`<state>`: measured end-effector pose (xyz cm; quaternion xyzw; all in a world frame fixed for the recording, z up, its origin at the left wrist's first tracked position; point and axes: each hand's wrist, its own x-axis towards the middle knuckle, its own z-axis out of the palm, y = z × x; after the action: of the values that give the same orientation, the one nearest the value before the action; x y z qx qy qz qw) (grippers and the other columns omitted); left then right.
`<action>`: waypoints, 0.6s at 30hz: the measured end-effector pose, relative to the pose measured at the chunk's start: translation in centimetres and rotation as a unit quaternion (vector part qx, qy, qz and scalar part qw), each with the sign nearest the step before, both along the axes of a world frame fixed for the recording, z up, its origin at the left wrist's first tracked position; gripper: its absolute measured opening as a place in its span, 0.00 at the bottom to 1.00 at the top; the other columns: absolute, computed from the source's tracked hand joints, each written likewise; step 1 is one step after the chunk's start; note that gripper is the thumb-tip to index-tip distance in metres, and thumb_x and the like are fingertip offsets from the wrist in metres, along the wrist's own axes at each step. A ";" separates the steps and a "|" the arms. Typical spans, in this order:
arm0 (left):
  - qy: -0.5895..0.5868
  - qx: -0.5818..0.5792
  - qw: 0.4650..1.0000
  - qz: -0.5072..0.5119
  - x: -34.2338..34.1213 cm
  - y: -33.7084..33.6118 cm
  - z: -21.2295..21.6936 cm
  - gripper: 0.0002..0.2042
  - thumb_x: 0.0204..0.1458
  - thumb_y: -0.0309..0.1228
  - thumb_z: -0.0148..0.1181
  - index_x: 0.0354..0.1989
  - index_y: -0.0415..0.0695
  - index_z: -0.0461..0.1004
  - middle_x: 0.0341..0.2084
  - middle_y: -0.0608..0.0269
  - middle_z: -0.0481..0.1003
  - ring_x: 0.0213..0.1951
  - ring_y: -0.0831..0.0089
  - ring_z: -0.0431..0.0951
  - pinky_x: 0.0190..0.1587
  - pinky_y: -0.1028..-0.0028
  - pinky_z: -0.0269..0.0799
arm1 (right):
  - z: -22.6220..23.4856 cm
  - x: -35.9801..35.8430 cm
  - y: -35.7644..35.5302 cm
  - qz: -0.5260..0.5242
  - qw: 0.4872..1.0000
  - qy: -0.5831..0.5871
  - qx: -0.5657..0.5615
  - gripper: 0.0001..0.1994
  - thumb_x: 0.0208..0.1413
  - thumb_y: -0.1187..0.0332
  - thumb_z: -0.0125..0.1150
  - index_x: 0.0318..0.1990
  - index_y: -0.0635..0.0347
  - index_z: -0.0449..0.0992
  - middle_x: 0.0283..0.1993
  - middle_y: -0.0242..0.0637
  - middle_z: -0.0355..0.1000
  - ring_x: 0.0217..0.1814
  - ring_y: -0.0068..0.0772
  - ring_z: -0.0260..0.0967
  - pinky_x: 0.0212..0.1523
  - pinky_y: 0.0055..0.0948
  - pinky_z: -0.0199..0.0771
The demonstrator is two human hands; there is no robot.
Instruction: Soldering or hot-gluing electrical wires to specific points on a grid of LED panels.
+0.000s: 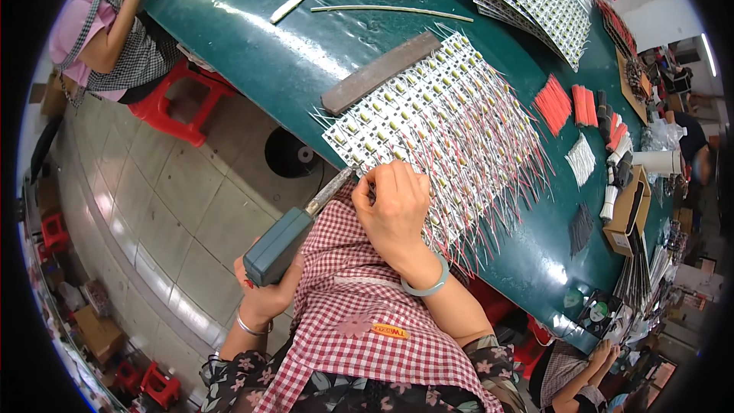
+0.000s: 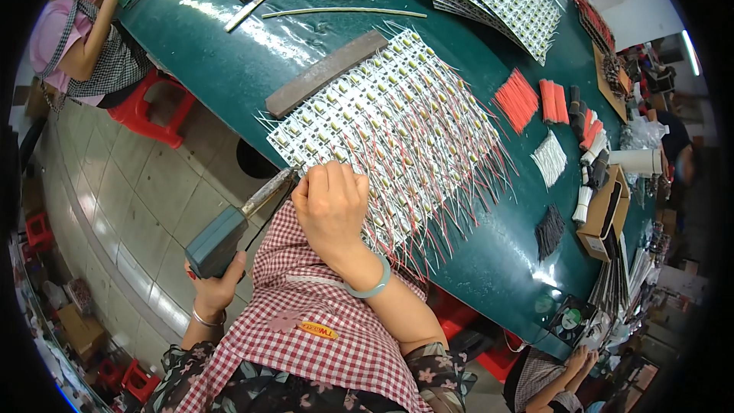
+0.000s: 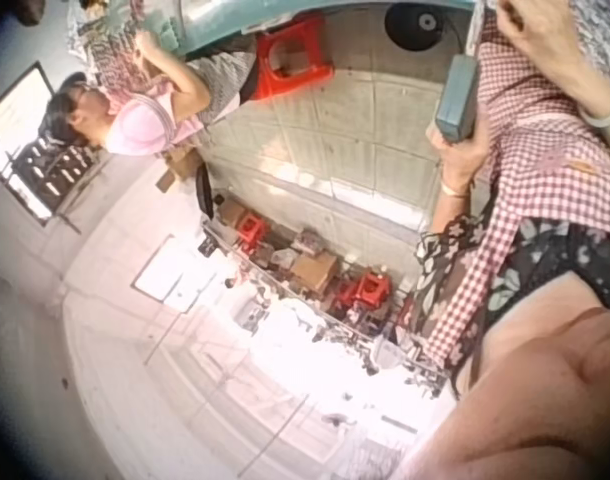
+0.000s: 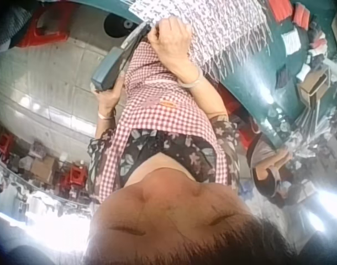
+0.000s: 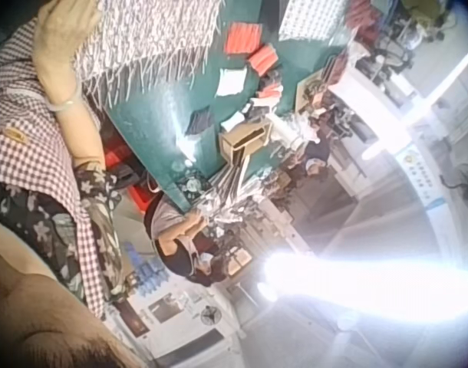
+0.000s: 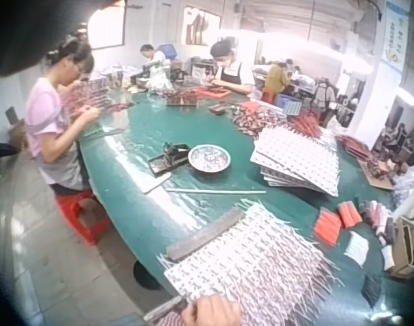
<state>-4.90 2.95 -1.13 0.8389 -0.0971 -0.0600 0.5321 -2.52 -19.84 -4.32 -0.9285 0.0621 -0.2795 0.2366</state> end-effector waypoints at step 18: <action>0.026 -0.036 0.997 0.067 -0.7 0.9 0.1 0.10 0.47 0.22 0.71 0.39 0.34 0.82 0.23 0.60 0.81 0.21 0.73 0.80 0.26 0.76 0.75 | -0.1 0.1 0.0 0.002 1.000 0.001 0.001 0.10 0.44 0.77 0.67 0.30 0.57 0.70 0.28 0.36 0.66 0.32 0.39 0.66 0.36 0.39 0.58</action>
<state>-5.56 3.86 -1.06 0.8220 -0.0291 -0.0420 0.5672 -2.42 -19.88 -4.38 -0.9285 0.0612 -0.2783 0.2381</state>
